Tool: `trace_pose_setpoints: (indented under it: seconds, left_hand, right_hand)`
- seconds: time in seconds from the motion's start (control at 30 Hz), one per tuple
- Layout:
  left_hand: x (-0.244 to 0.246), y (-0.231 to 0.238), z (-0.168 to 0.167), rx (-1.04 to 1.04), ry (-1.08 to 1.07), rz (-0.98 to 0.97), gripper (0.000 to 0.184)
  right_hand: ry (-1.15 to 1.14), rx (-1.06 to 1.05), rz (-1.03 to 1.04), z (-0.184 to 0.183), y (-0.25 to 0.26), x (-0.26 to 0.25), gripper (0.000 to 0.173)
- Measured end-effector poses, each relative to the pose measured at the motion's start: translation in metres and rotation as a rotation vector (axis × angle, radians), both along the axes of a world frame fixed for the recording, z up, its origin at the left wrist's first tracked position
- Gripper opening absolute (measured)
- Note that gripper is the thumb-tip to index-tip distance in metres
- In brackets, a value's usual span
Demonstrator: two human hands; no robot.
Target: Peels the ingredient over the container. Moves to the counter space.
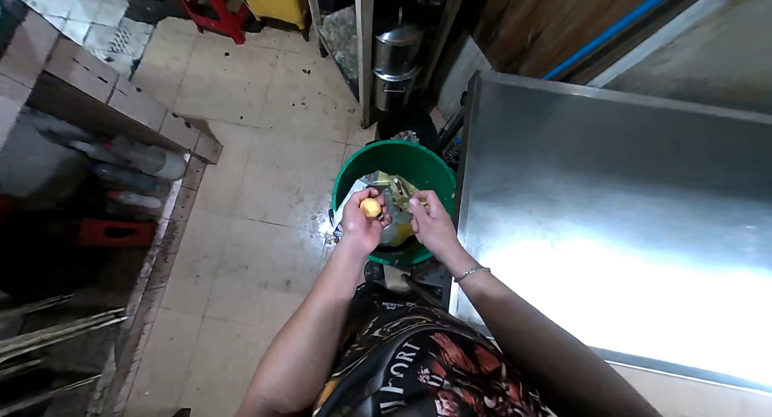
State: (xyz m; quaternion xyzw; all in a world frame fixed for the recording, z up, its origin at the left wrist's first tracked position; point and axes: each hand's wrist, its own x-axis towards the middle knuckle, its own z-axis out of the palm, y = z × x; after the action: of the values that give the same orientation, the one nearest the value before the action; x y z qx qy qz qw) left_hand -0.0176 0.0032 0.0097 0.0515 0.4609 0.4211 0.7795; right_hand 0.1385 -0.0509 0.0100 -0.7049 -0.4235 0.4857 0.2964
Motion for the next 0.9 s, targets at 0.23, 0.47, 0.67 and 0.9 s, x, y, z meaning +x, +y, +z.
trace_pose_setpoints:
  seconds: [0.23, 0.47, 0.67, 0.9]
  left_hand:
    - [-0.002, -0.001, -0.005, 0.206, -0.075, -0.069, 0.025]
    - [-0.013, 0.003, -0.015, 0.213, 0.0, -0.142, 0.056]
    - [-0.017, 0.005, -0.014, 0.171, -0.054, -0.17, 0.06]
    - [-0.022, 0.003, -0.016, 0.238, 0.209, -0.252, 0.032]
  right_hand:
    - [0.024, -0.036, 0.002, -0.003, -0.009, 0.001, 0.036]
    - [0.018, 0.025, 0.004, -0.003, -0.01, 0.004, 0.036]
    - [0.032, 0.02, -0.007, -0.002, -0.011, 0.004, 0.033]
    - [-0.212, 0.08, -0.203, 0.007, -0.032, 0.051, 0.041]
